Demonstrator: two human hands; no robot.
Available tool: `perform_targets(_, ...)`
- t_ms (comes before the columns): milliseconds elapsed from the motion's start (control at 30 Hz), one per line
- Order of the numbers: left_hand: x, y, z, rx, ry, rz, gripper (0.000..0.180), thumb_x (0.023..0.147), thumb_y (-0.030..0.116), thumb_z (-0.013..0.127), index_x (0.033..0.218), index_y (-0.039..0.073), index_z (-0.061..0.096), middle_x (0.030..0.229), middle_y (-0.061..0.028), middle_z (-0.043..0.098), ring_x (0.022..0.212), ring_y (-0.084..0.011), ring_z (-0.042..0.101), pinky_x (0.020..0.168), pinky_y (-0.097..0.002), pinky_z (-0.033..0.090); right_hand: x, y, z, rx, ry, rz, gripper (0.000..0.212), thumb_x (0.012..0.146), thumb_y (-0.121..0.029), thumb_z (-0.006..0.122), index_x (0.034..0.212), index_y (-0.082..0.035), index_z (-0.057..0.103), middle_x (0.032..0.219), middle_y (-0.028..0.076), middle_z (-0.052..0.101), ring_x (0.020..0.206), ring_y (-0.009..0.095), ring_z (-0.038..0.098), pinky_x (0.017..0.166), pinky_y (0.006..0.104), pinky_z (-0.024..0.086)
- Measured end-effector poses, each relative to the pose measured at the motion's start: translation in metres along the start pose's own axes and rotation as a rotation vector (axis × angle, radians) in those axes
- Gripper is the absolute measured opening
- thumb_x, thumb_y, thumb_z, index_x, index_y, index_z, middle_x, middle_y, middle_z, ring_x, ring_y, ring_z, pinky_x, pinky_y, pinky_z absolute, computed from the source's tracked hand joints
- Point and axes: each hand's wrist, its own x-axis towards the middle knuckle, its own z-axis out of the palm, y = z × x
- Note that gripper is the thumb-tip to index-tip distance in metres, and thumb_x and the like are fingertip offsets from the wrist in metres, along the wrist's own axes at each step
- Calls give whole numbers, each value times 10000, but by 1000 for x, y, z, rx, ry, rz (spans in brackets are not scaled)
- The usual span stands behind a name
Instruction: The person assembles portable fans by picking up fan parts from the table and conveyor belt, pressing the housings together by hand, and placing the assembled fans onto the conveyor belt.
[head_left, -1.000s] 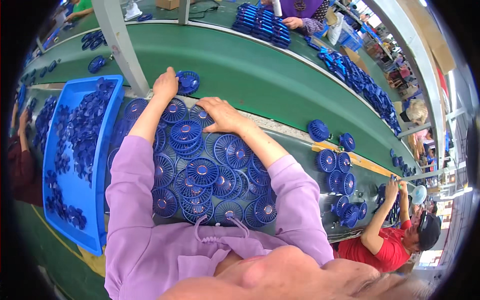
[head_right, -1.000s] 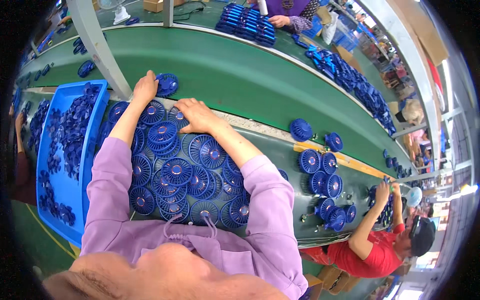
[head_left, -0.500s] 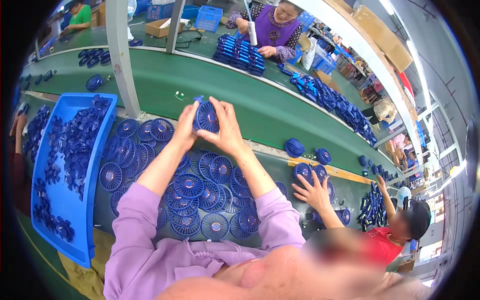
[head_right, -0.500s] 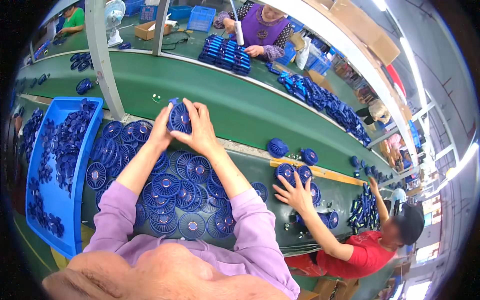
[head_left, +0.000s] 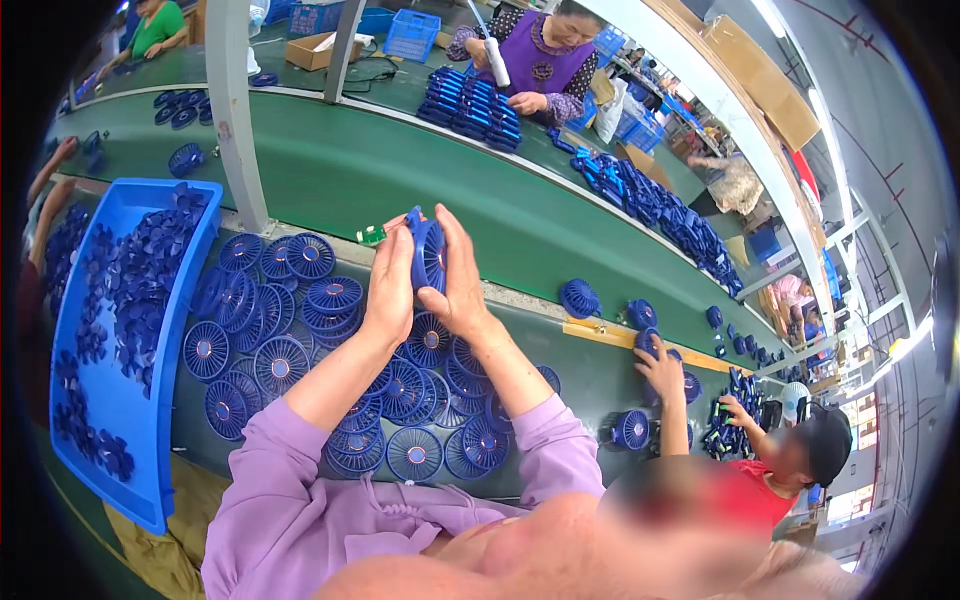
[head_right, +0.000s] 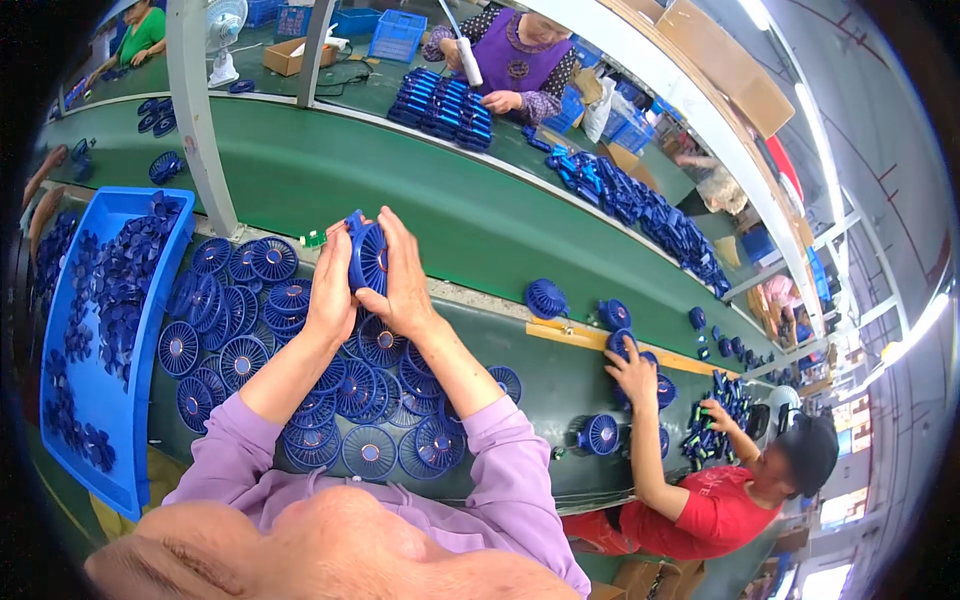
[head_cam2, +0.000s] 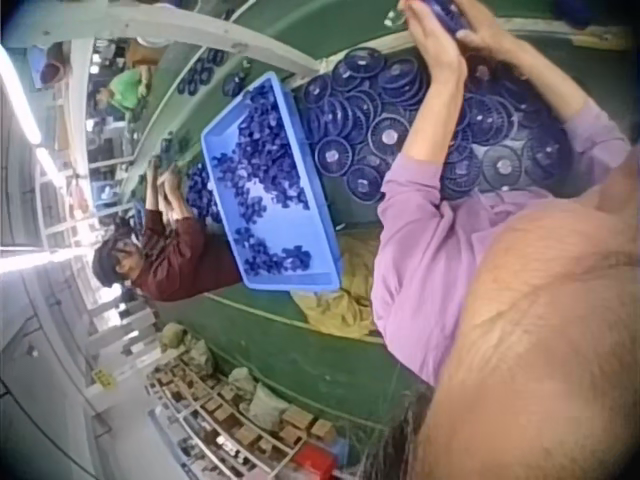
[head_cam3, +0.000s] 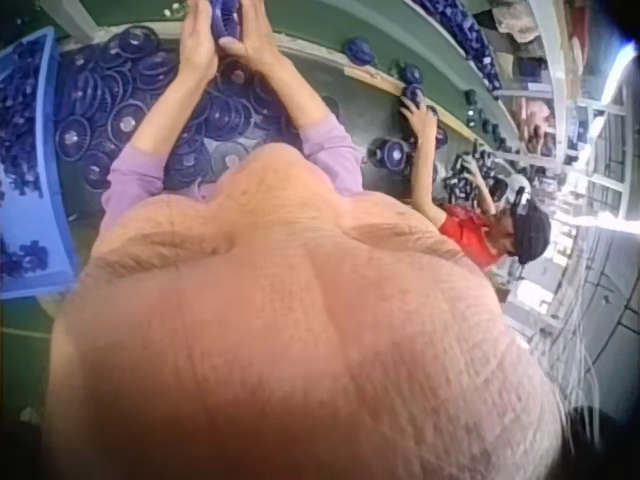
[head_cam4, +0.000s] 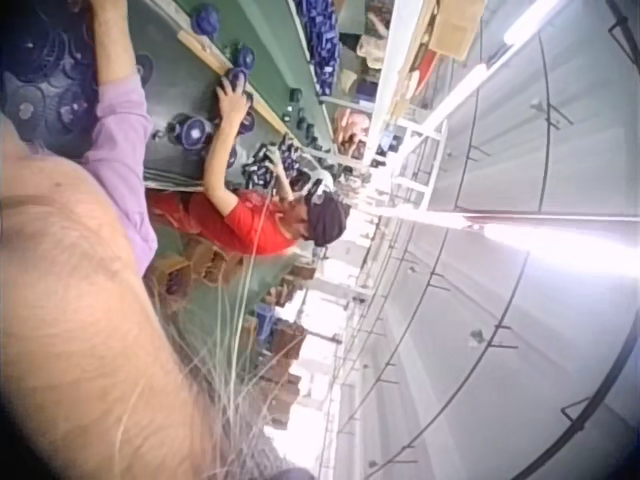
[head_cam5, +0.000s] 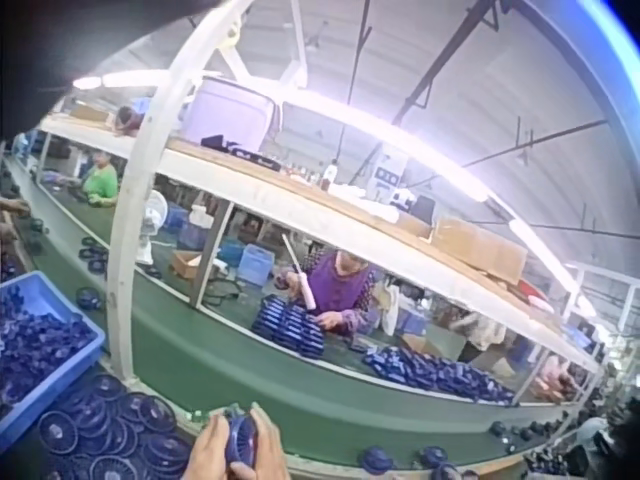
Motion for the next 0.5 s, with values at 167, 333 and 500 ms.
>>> perform_targets(167, -2, 0, 15, 334, -56, 224, 360, 1036, 268, 414, 1306, 33, 449, 1267, -83, 520, 1174, -163, 501, 1015, -317, 397, -7, 2, 8, 215, 68, 62, 1020, 828, -772, 401, 1462, 9, 233, 1458, 261, 305, 1353, 396, 330, 1097, 465, 298)
perform_targets(333, -11, 4, 17, 615, -9, 503, 361, 932, 127, 549, 1243, 6, 412, 1289, -179, 452, 1193, -264, 471, 1030, -383, 373, -6, -25, 18, 586, 96, 248, 922, 904, -731, 281, 1480, -15, 211, 1432, 171, 341, 1340, 270, 340, 1109, 391, 264)
perform_targets(500, -7, 0, 4, 817, -24, 742, 397, 900, 150, 586, 1231, 11, 418, 1273, -192, 454, 1176, -291, 479, 1013, -399, 378, -12, -26, 19, 782, 19, 373, 783, 969, -630, 268, 1494, -55, 187, 1437, 162, 342, 1342, 256, 344, 1111, 392, 266)
